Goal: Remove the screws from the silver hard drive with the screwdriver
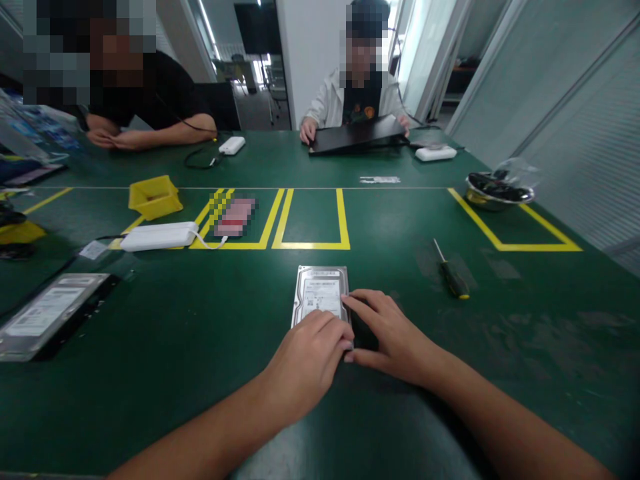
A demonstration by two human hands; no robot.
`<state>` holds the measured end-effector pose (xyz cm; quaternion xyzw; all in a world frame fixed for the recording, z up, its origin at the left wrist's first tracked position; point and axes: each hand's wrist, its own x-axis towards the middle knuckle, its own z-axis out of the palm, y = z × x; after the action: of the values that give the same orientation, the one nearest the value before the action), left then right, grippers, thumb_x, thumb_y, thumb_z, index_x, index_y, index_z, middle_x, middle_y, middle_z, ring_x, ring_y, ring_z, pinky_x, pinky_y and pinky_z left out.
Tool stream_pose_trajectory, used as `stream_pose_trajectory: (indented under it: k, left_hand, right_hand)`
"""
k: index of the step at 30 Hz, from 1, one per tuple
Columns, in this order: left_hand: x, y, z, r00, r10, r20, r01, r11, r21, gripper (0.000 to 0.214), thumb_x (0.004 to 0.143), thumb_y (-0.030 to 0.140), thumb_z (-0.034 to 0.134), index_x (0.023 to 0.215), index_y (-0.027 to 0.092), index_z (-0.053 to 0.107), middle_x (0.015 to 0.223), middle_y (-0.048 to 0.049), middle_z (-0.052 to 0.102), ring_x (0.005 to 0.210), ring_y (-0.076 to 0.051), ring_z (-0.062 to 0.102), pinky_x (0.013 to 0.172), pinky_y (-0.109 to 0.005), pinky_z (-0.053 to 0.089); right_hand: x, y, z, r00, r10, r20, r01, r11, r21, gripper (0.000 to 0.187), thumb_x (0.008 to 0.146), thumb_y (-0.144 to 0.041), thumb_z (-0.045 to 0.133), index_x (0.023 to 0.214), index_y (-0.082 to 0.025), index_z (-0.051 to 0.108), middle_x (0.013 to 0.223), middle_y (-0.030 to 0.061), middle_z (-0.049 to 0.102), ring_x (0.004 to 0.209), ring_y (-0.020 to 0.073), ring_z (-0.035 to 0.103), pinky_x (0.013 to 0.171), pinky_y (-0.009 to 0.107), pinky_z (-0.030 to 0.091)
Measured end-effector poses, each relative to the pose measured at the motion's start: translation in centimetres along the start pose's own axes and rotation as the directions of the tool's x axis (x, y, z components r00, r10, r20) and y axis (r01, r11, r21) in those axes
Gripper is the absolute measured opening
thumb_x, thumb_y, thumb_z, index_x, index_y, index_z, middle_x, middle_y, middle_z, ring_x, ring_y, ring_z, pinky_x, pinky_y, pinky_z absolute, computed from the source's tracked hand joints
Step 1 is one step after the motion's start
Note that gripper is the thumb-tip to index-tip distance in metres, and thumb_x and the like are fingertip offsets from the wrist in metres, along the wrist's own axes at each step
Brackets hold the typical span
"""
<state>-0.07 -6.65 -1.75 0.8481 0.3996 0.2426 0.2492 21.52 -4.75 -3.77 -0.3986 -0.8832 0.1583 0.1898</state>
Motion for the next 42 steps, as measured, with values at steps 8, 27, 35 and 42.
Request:
stream_pose_trajectory:
  k: [8,27,35,42]
  left_hand:
    - [0.1,0.2,0.1,0.999,-0.001,0.034,0.001,1.0,0.002,0.017,0.097,0.014,0.048,0.092,0.018,0.063,0.094,-0.0046,0.06,0.092,-0.02,0.053,0.081,-0.035,0.045]
    - [0.0,0.3,0.8,0.992,0.121,-0.021,-0.117,0.983,0.143,0.015,0.095,0.015,0.054,0.09,0.016,0.068,0.086,-0.0052,0.061,0.086,-0.021,0.052,0.075,-0.036,0.047]
    - [-0.1,0.4,0.9,0.977,0.211,-0.015,-0.197,0.937,0.29,0.02,0.096,0.016,0.052,0.09,0.016,0.071,0.081,-0.0052,0.062,0.078,-0.021,0.053,0.071,-0.036,0.049]
    - [-0.3,-0.1,1.1,0.976,0.217,-0.032,-0.201,0.943,0.266,0.018,0.096,0.017,0.052,0.096,0.015,0.07,0.086,-0.0058,0.063,0.082,-0.021,0.054,0.074,-0.036,0.05]
  right_hand:
    - [0.2,-0.1,0.0,1.0,0.003,0.005,-0.003,1.0,-0.004,0.079,0.083,-0.05,0.072,0.146,-0.016,0.039,0.14,0.0165,0.046,0.126,0.0302,0.045,0.104,0.049,0.042]
    - [0.2,0.0,0.0,1.0,-0.014,0.015,0.014,1.0,-0.023,0.075,0.084,-0.041,0.071,0.146,-0.014,0.039,0.139,0.0178,0.046,0.124,0.031,0.045,0.103,0.05,0.042]
    - [0.2,0.0,-0.2,0.999,-0.013,0.034,0.014,0.999,-0.03,0.075,0.084,-0.04,0.07,0.147,-0.015,0.038,0.14,0.0181,0.046,0.124,0.0319,0.045,0.102,0.051,0.042]
    - [0.1,-0.1,-0.5,0.999,-0.012,0.036,0.014,0.999,-0.042,0.076,0.083,-0.041,0.072,0.146,-0.014,0.038,0.14,0.0191,0.047,0.124,0.0329,0.046,0.102,0.053,0.042]
